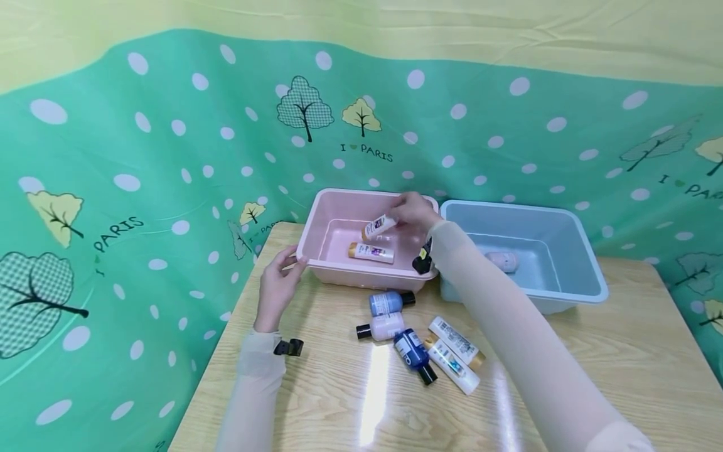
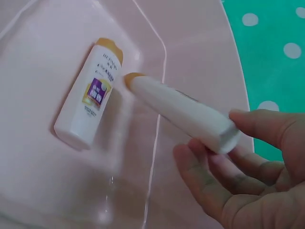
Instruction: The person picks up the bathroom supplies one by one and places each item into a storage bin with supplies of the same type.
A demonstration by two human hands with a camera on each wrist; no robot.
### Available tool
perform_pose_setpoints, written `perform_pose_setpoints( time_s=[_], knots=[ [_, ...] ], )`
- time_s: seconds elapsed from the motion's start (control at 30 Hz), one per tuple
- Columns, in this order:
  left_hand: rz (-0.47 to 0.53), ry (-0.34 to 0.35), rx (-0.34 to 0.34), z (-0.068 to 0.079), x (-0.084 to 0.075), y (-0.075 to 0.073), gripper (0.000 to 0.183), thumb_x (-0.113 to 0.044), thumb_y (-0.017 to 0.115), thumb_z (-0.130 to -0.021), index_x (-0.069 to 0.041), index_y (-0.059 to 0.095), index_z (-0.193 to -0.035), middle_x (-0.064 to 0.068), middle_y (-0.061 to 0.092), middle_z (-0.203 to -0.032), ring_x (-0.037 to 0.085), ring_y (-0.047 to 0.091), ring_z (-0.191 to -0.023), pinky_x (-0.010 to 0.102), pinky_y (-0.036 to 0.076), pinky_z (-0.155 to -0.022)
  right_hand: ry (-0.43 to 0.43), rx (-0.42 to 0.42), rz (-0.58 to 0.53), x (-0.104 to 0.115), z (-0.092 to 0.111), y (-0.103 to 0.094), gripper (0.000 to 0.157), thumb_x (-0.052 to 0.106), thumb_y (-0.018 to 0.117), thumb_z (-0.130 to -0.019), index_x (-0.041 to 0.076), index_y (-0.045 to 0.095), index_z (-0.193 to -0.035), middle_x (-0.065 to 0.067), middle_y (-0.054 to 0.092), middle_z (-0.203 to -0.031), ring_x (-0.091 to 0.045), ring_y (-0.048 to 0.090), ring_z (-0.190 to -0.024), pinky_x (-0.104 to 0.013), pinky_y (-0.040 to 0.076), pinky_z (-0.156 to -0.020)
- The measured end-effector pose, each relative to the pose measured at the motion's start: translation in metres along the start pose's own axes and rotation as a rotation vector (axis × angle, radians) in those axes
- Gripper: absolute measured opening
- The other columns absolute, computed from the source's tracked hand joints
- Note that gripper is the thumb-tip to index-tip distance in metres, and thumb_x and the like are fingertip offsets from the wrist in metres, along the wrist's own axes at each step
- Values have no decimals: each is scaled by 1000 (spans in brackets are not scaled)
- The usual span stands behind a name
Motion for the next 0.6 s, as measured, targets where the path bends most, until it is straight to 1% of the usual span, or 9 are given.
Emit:
perform_pose_setpoints(
  time_s=[0.1, 0.2, 0.27, 0.37, 0.43, 0.5, 0.6],
  knots=[
    [0, -1, 4, 0, 0, -1, 49, -37, 67, -98, -12, 59, -139, 15, 67, -121, 30, 68, -100, 29, 59, -75, 19, -6, 15, 2, 2, 0, 35, 6, 68, -92, -6, 60, -124, -20, 62, -111, -35, 63, -99, -43, 56, -89],
    [2, 3, 1, 0, 1, 0, 49, -36, 67, -98, -11, 59, -139, 16, 67, -121, 31, 68, -99, 29, 59, -74, 16, -24, 10, 8, 9, -5, 38, 7, 68, -93, -4, 58, -128, -18, 62, -114, -34, 63, -100, -42, 57, -88],
    [-1, 5, -6, 0, 1, 0, 47, -32, 67, -99, -11, 59, -139, 17, 67, -121, 32, 68, -99, 28, 59, -73, -11, -27, 15, 16, 15, -9, 40, 10, 68, -94, -3, 58, -131, -17, 62, -115, -35, 63, -101, -43, 57, -87],
    [1, 5, -12, 0, 1, -1, 45, -28, 66, -99, -10, 58, -139, 17, 67, -122, 32, 68, -100, 28, 59, -73, -69, -18, 40, 31, 28, -15, 39, 13, 68, -96, -1, 58, -130, -17, 63, -116, -36, 64, -101, -41, 59, -84],
    [8, 3, -9, -1, 2, 0, 44, -27, 66, -99, -10, 58, -139, 17, 67, -122, 32, 68, -101, 27, 59, -74, -118, -19, 69, 42, 40, -19, 37, 14, 68, -96, 0, 58, -129, -19, 64, -114, -38, 66, -101, -40, 60, -80],
    [18, 2, -4, -1, 2, 0, 44, -26, 66, -99, -10, 58, -139, 18, 66, -123, 33, 68, -102, 27, 59, -74, -155, -27, 91, 51, 53, -24, 36, 16, 68, -96, 1, 59, -128, -20, 64, -113, -36, 67, -98, -37, 60, -77],
    [27, 1, 1, 0, 1, 1, 44, -26, 66, -99, -9, 58, -140, 19, 66, -123, 34, 67, -103, 26, 59, -75, -200, -42, 111, 58, 73, -30, 37, 18, 69, -96, 3, 60, -129, -17, 65, -109, -32, 68, -94, -33, 60, -75]
  ],
)
Point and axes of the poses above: each hand's wrist, its own z-axis away from the middle knuckle, its own y-axis out of the palm, x = y × z, the point moved 6 cm from there along -z, towards the middle knuckle
